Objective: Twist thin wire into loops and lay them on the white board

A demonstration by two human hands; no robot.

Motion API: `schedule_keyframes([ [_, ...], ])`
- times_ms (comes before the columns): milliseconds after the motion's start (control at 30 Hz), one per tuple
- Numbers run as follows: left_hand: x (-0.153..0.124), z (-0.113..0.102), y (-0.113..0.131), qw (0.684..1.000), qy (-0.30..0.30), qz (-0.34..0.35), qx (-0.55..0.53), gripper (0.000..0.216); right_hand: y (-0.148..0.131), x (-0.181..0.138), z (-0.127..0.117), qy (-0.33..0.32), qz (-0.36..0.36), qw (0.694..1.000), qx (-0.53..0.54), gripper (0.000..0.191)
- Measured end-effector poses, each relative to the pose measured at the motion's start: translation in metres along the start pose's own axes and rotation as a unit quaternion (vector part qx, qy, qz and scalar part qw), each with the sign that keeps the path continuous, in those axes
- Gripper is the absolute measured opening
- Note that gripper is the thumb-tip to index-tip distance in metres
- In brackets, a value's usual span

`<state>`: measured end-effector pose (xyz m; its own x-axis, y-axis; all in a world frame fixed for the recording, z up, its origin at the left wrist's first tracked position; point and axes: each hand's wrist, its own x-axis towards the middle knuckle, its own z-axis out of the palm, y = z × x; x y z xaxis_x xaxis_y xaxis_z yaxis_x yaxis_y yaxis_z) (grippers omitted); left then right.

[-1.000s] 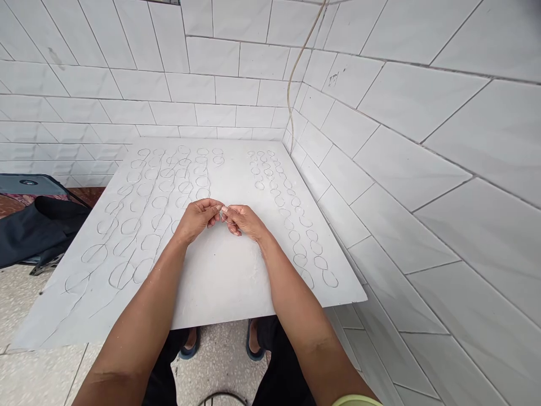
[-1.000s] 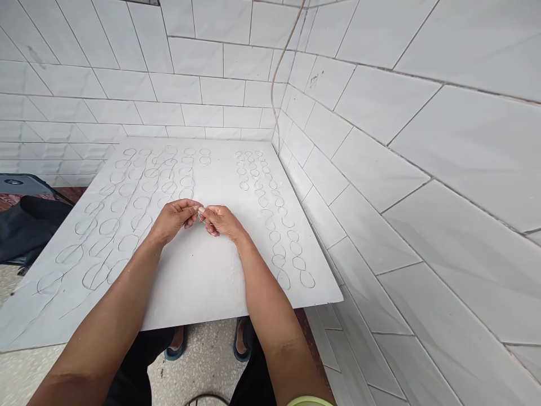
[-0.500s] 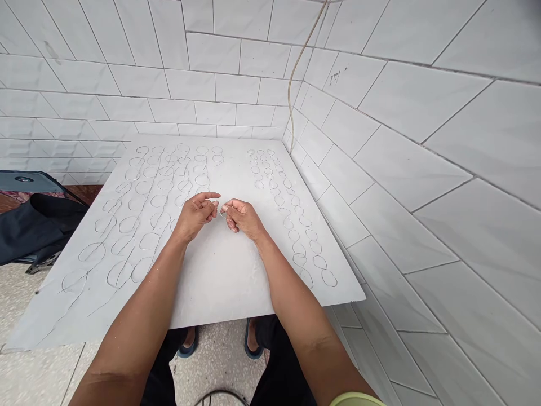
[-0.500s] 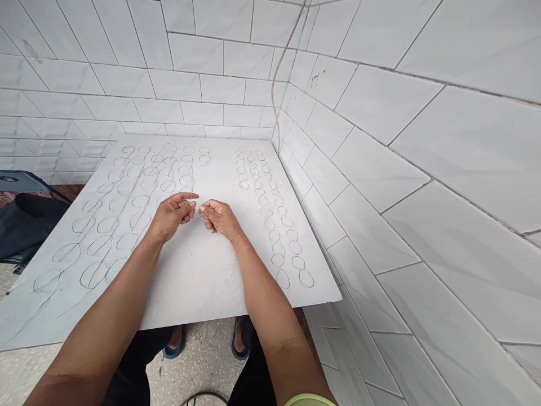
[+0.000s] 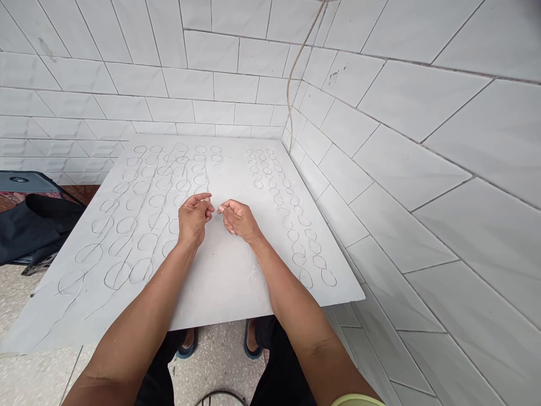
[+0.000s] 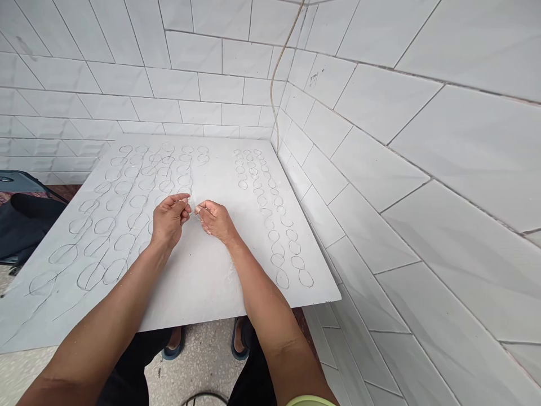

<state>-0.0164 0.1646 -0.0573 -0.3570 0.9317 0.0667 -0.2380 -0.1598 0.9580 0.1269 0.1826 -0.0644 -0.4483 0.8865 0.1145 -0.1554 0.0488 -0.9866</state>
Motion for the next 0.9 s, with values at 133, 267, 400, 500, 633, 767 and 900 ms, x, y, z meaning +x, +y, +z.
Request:
schedule_keyframes([
  [133,0.0,-0.001,-0.002,0.999,-0.011,-0.007,0.049,0.025,0.002,0.002,-0.003,0.015,-0.007,1.0,-0.01,0.029],
  [267,0.004,-0.008,0.004,0.993,-0.01,0.025,0.113,0.042,0.002,0.005,-0.008,0.046,-0.005,0.999,-0.018,0.03],
  [400,0.006,-0.015,0.013,0.979,0.015,0.08,0.185,0.048,0.003,0.007,-0.011,0.074,-0.013,0.997,-0.012,0.029],
  [500,0.005,-0.017,0.015,0.953,0.005,0.132,0.274,0.04,0.002,0.008,-0.011,0.091,-0.021,0.995,-0.018,0.028],
  [633,0.002,-0.015,0.01,0.908,-0.022,0.173,0.381,0.029,0.002,0.007,-0.011,0.097,-0.025,0.994,-0.033,0.029],
  [767,0.001,-0.015,0.004,0.894,-0.037,0.18,0.408,0.029,0.0,0.005,-0.01,0.084,0.0,0.996,-0.035,0.03],
  [900,-0.001,-0.014,0.002,0.891,-0.039,0.157,0.423,0.027,-0.001,0.004,-0.008,0.063,0.013,0.997,-0.046,0.033],
])
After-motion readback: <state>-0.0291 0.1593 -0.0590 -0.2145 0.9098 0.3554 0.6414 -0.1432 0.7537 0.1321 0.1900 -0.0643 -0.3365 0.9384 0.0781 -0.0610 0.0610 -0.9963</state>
